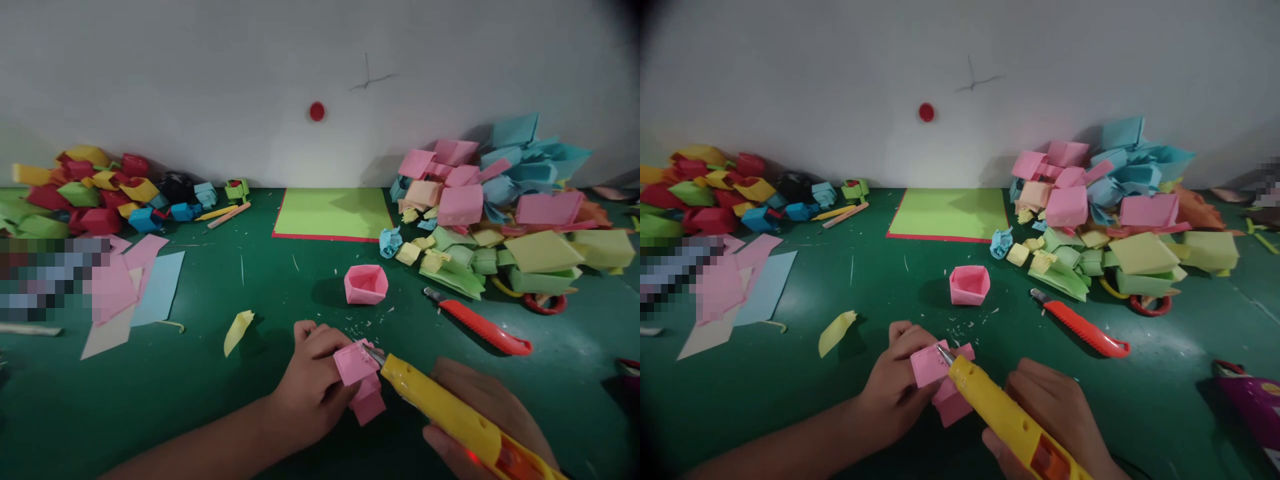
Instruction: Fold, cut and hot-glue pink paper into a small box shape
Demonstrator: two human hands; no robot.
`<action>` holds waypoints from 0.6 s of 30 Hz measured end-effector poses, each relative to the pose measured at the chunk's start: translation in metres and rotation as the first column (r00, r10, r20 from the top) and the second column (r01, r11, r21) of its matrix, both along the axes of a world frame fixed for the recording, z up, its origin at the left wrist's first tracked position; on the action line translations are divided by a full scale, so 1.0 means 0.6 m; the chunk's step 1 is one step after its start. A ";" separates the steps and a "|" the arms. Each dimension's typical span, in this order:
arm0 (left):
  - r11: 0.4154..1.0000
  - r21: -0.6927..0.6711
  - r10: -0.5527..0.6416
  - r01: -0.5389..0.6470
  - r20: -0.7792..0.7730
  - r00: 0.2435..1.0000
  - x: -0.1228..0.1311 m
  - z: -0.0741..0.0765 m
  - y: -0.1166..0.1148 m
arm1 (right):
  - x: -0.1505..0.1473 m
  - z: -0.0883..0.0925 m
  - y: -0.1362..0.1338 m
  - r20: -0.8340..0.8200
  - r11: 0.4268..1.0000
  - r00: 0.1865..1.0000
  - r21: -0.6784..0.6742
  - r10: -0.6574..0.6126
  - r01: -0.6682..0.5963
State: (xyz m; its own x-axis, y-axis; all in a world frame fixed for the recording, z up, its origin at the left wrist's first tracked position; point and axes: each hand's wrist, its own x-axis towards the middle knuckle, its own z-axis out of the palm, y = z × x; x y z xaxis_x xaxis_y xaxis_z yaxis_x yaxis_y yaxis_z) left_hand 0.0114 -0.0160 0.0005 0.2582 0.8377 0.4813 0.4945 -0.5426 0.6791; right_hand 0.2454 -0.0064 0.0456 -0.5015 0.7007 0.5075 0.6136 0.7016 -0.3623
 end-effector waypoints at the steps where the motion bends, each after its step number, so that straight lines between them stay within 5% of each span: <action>1: 1.000 -0.002 -0.002 0.002 0.003 1.000 0.000 0.001 0.000 | 0.000 -0.001 0.001 -0.014 1.000 1.000 -0.020 0.010 -0.010; 8: 1.000 0.000 0.014 -0.014 -0.019 1.000 0.002 0.000 0.000 | -0.001 -0.003 0.014 -0.021 0.979 0.991 -0.152 0.134 -0.135; 18: 1.000 -0.014 0.008 -0.008 -0.023 1.000 0.000 -0.006 -0.001 | -0.006 0.002 0.018 0.016 0.980 0.984 -0.096 0.178 -0.176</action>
State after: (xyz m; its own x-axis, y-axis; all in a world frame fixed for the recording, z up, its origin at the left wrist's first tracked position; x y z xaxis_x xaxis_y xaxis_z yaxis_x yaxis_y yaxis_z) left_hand 0.0117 -0.0167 -0.0029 0.2620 0.8466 0.4632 0.5142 -0.5286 0.6754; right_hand 0.2415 0.0041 0.0467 -0.6333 0.6437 0.4297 0.4920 0.7634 -0.4184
